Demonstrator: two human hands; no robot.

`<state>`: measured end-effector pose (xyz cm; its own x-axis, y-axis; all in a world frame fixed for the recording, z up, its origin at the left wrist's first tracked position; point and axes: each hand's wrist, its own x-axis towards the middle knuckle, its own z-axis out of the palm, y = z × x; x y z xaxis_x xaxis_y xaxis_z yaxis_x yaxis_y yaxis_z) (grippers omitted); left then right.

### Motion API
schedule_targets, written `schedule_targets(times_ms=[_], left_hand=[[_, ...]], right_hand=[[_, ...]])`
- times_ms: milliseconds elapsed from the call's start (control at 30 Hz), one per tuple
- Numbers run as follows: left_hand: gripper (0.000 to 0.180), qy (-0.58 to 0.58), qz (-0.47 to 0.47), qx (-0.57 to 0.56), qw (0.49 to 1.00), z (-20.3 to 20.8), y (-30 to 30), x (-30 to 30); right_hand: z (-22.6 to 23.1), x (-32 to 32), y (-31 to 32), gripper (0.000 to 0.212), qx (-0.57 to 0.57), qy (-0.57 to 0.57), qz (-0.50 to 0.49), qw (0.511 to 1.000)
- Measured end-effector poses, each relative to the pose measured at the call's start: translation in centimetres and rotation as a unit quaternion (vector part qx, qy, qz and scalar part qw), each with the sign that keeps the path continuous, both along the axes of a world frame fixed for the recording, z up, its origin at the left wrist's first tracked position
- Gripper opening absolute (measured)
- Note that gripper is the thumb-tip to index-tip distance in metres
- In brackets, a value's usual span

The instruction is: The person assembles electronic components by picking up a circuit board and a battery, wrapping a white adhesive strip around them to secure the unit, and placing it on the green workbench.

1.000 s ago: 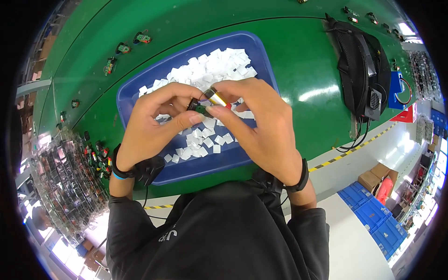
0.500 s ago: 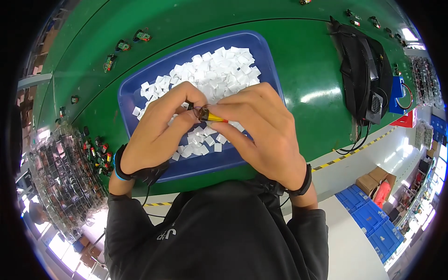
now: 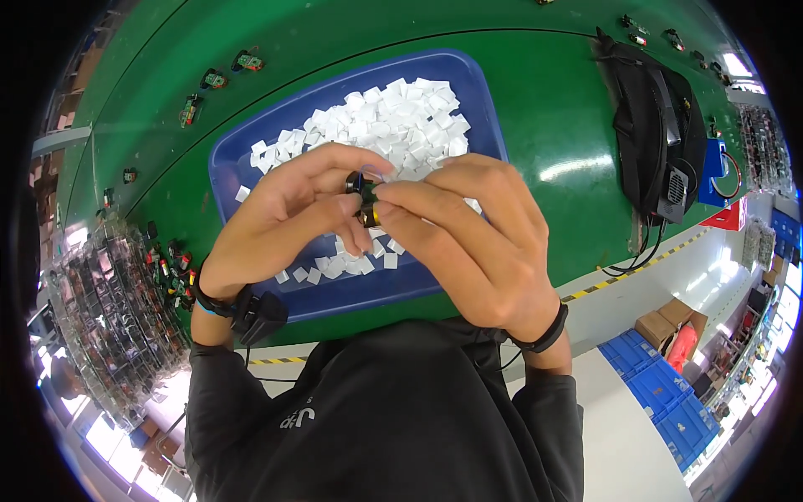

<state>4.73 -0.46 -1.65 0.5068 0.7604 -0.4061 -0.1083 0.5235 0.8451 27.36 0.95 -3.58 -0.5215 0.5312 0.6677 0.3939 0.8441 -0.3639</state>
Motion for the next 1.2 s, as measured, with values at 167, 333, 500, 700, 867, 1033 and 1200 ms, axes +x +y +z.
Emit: schedule_targets(times_ms=[167, 333, 500, 700, 867, 1033, 1200], left_hand=[[0.037, 0.015, -0.014, 0.005, 1.000, -0.8, -0.1, 0.3], [0.038, 0.060, -0.012, 0.045, 0.997, 0.0, -0.6, 0.8], [0.037, 0.070, 0.030, 0.074, 0.994, -0.5, -0.7, 1.5], [0.034, 0.049, 0.059, 0.093, 0.993, -0.5, -0.7, 1.3], [0.031, 0.041, 0.077, 0.093, 0.992, -0.4, -1.1, 1.4], [0.032, 0.075, 0.060, 0.133, 0.987, -0.2, -0.8, 1.8], [0.031, -0.051, 0.124, 0.121, 0.984, -0.2, -0.6, 1.9]], right_hand=[[0.2, -0.1, -0.4, 0.020, 0.011, -0.022, -0.031, 0.999], [0.7, 0.0, -0.5, 0.019, 0.008, -0.039, -0.047, 0.998], [0.9, -0.4, -0.8, 0.021, 0.012, -0.040, -0.065, 0.997], [1.1, -1.0, -0.6, 0.023, 0.034, -0.022, -0.080, 0.996], [2.4, -0.8, -1.2, 0.020, -0.021, -0.043, -0.078, 0.996], [2.6, -0.9, -1.6, 0.028, -0.077, -0.031, -0.095, 0.992], [3.5, -0.1, -1.0, 0.034, -0.071, 0.055, -0.093, 0.992]])
